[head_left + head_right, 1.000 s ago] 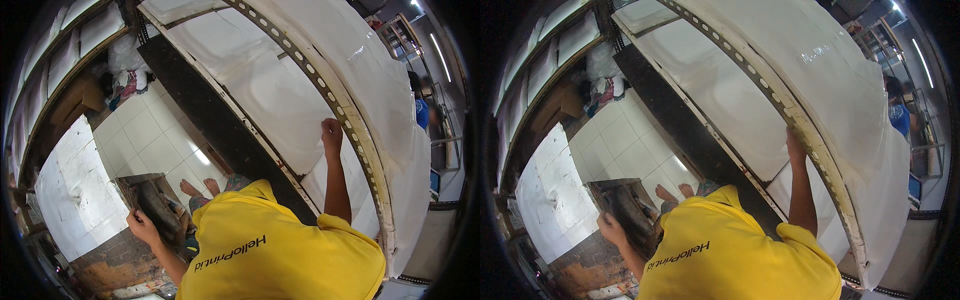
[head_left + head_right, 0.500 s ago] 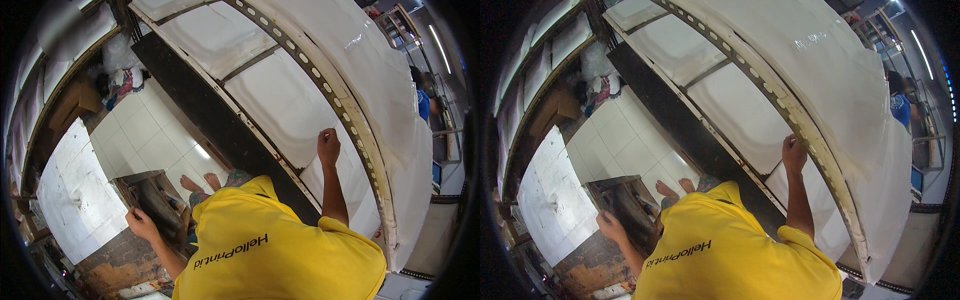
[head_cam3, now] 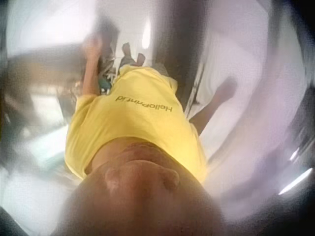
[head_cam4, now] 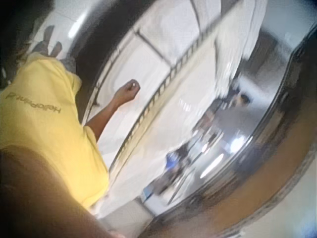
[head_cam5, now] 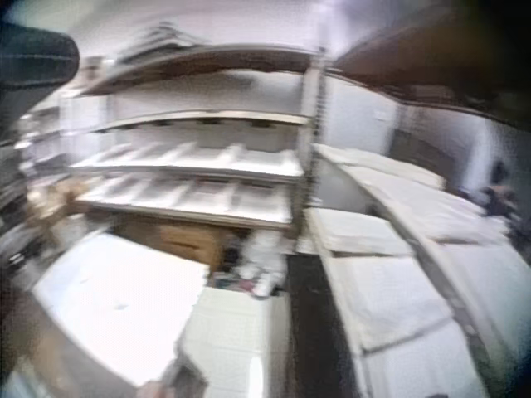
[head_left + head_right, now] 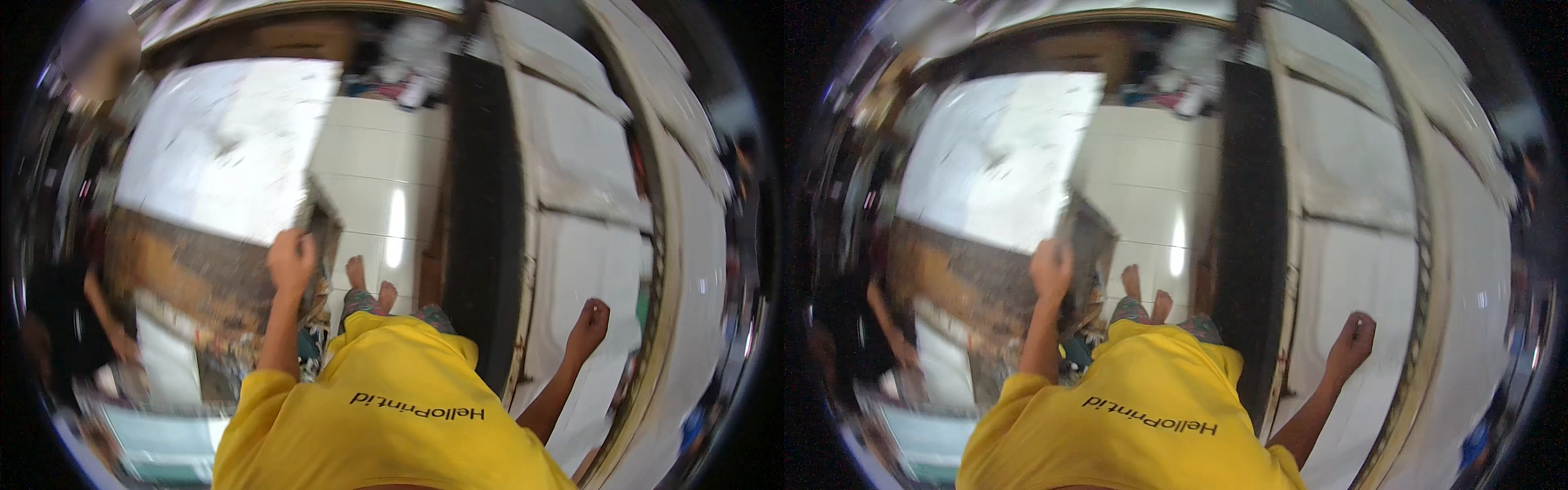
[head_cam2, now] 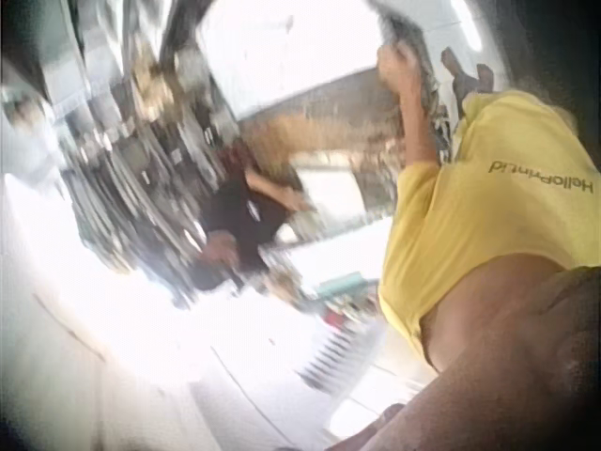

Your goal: The person repeatedly picks up large white sheets from a table and places them onto a metal rack. The person handles the sheets one at a time, stacking them in a neat pile on the rack.

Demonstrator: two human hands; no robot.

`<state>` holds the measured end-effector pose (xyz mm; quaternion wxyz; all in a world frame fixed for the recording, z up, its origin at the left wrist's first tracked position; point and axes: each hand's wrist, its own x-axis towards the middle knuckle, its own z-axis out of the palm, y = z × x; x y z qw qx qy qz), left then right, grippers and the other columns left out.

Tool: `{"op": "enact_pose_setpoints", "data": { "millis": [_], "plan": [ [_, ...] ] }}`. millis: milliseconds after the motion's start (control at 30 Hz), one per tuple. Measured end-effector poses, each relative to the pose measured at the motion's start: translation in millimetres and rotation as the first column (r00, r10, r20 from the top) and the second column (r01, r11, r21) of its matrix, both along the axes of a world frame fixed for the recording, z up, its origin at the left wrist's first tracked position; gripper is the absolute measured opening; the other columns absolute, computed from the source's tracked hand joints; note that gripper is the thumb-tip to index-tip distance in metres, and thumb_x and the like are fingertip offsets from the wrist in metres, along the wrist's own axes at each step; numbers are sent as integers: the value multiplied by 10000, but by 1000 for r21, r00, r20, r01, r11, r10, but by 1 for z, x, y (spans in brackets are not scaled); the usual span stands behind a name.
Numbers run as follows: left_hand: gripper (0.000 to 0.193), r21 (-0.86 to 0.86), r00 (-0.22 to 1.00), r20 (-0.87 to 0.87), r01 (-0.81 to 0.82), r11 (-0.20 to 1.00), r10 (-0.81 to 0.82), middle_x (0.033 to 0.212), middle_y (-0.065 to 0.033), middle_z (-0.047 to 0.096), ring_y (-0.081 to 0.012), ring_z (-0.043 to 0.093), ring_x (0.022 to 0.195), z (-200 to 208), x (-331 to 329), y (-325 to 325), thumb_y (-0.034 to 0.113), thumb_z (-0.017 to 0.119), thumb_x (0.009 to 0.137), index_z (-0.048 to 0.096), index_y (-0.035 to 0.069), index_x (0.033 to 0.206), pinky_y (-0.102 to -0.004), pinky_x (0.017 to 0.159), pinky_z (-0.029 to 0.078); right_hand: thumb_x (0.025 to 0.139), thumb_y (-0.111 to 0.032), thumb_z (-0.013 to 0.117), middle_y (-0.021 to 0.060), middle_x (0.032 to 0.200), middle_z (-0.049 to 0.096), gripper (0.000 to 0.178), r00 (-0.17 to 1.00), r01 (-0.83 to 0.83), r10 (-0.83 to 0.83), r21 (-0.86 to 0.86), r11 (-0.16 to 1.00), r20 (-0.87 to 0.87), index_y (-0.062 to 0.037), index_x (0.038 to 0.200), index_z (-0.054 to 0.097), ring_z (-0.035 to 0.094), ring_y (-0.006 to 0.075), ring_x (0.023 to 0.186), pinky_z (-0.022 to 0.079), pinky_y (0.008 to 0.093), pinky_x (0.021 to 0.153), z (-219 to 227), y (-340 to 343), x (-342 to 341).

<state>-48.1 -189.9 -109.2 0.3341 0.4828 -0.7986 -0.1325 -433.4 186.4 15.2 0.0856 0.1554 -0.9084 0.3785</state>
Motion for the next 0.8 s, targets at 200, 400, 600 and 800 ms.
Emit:
{"op": "enact_pose_setpoints", "data": {
  "millis": [200, 400, 600, 800],
  "plan": [
    [96, 60, 991, -131, -17, 998, 25, 835, -135, 634, -329, 621, 821, 6, 6, 8, 139, 652, 817, 653, 49, 850, -427, 728, 505, 939, -139, 627, -9, 754, 565, 175, 674, -657, 697, -234, 717, 243, -14, 1061, 638, 488, 75, 692, 421, 252, 626, -31, -148, 40],
    [99, 85, 974, -208, -78, 993, 94, 827, -121, 598, -317, 607, 813, 2, 19, 18, 128, 654, 815, 635, 38, 853, -416, 733, 500, 920, -156, 652, 38, 670, 555, 233, 237, -951, 889, -95, 295, 391, -7, 1098, 642, 503, 126, 620, 441, 287, 583, -26, -248, 119],
    [197, -117, 858, -231, -492, 862, 459, 959, -105, 600, -310, 553, 936, 39, 36, 32, 87, 685, 774, 628, 47, 958, -425, 807, 441, 914, -177, 645, 103, 730, 615, 294, 28, -994, 868, -78, 77, 495, 11, 1138, 625, 555, 175, 644, 457, 312, 600, -26, -285, 154],
    [285, -104, 584, 208, -785, 611, 785, 1001, -147, 594, -352, 566, 938, 26, 96, 9, 166, 653, 793, 598, 20, 1032, -446, 805, 447, 911, -182, 644, 110, 740, 624, 300, -7, -993, 840, -106, 60, 542, 2, 1147, 624, 562, 185, 647, 462, 319, 609, -29, -300, 145]
  ]
}}
